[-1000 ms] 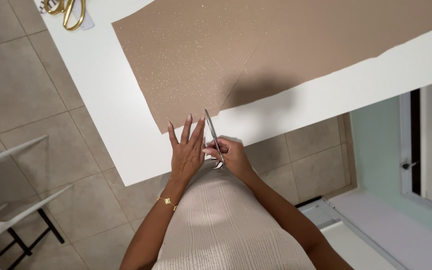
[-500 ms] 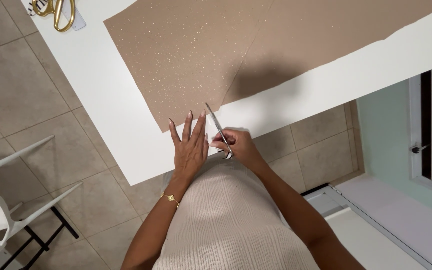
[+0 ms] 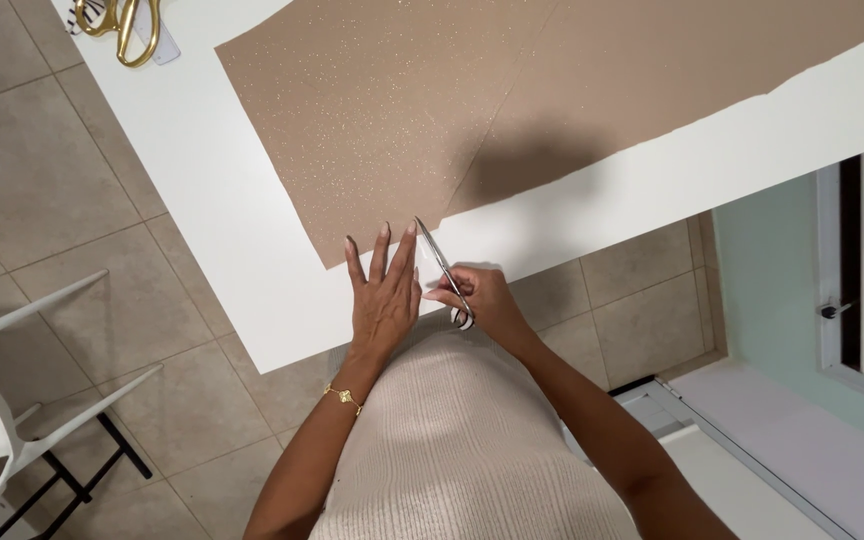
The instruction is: The person uses scissors to cut a large piece of beige fabric with gold glitter on a white table. They carefully follow a curved line to separate a section of the material, then proceed to cut a straight line down the center of the remaining fabric.
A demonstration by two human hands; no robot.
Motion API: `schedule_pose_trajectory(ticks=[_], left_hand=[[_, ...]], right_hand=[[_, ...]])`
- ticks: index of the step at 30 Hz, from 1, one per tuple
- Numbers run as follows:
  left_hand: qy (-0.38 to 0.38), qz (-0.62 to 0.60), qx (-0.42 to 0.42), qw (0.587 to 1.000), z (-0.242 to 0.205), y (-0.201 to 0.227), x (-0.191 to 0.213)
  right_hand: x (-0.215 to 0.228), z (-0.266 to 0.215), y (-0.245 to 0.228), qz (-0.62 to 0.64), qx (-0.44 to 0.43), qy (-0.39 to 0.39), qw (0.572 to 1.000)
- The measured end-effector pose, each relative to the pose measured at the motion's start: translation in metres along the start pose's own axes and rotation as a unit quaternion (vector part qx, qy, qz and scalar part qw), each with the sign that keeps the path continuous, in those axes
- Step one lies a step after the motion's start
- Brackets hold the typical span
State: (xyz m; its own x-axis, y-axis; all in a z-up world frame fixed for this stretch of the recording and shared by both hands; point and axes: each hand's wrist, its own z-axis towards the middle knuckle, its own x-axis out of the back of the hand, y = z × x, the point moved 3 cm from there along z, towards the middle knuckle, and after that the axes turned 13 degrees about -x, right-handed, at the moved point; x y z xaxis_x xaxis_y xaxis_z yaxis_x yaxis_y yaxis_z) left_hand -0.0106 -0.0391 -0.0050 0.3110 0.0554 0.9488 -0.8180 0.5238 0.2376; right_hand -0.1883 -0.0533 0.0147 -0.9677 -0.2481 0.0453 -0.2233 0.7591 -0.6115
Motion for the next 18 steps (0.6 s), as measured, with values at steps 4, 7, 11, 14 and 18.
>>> schedule_pose_trajectory(ticks=[4,7,11,14,18], left_hand=[[0.003,-0.002,0.003,1.000,-0.001,-0.001,-0.003],[0.005,-0.008,0.001,1.000,-0.002,-0.002,-0.005],[0.002,-0.010,-0.003,1.000,-0.002,-0.004,-0.006],[0.000,-0.012,-0.002,1.000,-0.004,-0.003,-0.005],[-0.008,-0.014,-0.001,1.000,-0.004,-0.003,-0.003]], right_hand=[[0.001,0.006,0.008,0.006,-0.005,-0.010,1.000],[0.001,0.003,-0.004,0.009,-0.014,-0.029,0.999],[0.001,0.005,-0.018,0.007,-0.003,-0.039,0.999],[0.001,0.002,-0.026,-0.006,0.001,-0.035,0.999],[-0.001,-0.001,-0.033,-0.025,0.003,-0.027,0.999]])
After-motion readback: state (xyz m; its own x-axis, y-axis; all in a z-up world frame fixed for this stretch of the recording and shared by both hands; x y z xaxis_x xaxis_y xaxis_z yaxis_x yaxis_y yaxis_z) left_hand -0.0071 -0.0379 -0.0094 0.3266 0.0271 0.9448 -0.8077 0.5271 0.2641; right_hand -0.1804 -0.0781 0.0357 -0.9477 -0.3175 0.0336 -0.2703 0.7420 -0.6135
